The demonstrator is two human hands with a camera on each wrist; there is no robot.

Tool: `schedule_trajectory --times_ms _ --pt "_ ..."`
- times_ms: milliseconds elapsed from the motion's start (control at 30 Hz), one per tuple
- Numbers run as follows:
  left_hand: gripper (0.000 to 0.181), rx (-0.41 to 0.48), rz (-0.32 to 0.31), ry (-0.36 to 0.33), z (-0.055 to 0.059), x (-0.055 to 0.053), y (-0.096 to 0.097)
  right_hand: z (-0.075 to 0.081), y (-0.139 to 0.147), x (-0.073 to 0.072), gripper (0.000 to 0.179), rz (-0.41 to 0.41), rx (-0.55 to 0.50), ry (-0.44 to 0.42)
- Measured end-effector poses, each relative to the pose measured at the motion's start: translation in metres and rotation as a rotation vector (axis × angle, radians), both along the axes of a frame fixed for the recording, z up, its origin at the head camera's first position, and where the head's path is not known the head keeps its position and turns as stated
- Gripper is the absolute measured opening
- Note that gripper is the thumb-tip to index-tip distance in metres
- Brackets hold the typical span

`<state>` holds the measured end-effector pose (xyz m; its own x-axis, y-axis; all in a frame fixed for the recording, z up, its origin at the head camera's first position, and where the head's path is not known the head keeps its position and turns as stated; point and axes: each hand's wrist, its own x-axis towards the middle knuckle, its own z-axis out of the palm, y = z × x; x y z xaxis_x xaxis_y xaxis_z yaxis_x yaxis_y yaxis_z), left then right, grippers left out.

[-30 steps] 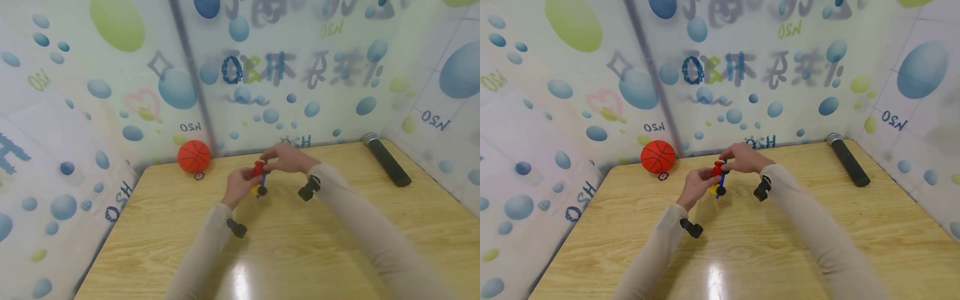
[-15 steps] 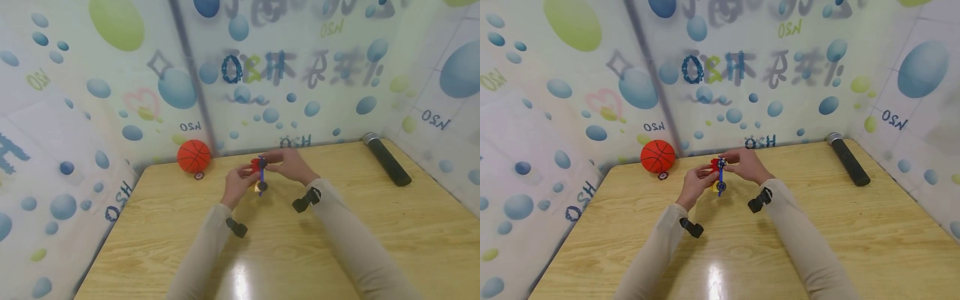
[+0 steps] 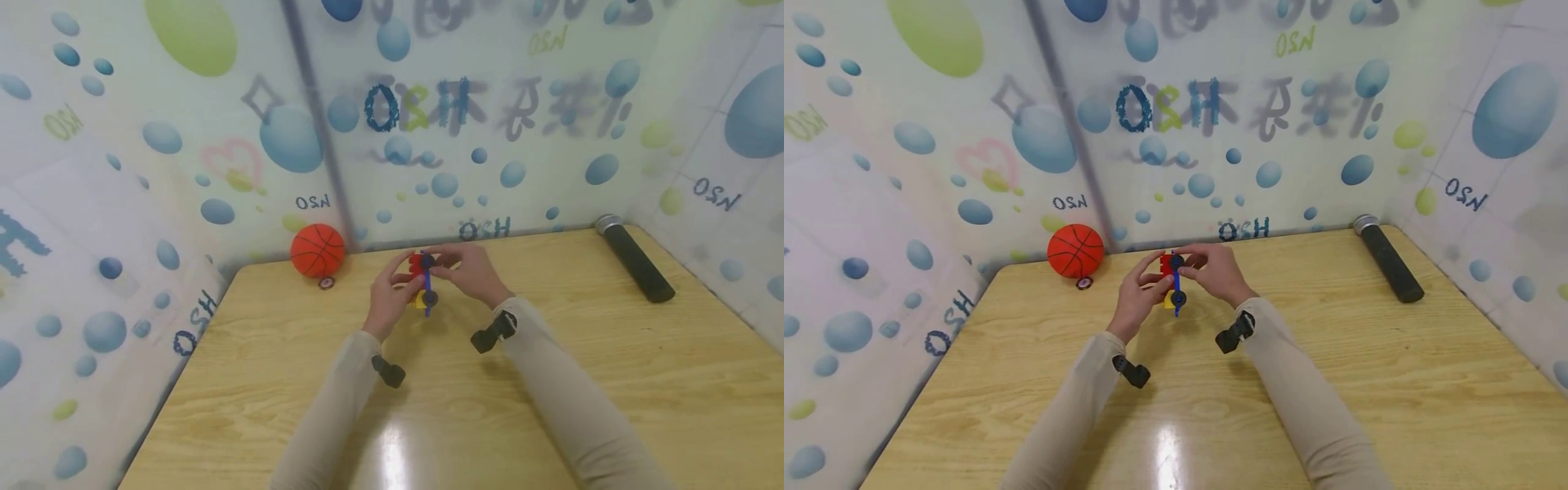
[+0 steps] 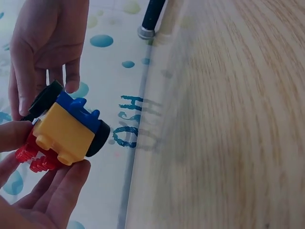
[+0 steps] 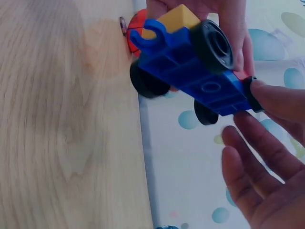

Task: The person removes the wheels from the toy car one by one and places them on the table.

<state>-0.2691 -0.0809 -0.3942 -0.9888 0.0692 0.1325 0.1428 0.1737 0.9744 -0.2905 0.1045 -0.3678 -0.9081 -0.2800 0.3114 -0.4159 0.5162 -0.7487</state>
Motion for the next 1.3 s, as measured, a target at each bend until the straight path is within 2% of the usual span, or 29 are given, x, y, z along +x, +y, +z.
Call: schedule_trajectory --times_ms 267,500,800,1067,1300 --pt "0.053 0.014 -0.012 0.022 -0.005 -0.001 0.003 -0.003 -0.005 -0.002 0.032 -0.002 -0.048 0.018" --pt "0.051 0.026 0.001 0.037 -0.008 -0.001 0.006 -0.006 -0.006 -0.006 0.027 0.039 -0.125 -0.061" --pt "0.050 -0.011 0.009 0.002 -0.008 -0.002 0.007 -0.009 -0.004 -0.010 0.024 0.067 -0.204 -0.133" --pt "0.044 -0.020 0.002 0.025 -0.006 -0.001 0.006 -0.009 -0.003 -0.010 0.025 0.060 -0.231 -0.151" --pt "0.044 0.014 -0.001 0.080 -0.006 -0.003 0.004 -0.007 -0.004 -0.011 0.025 0.069 -0.255 -0.175"
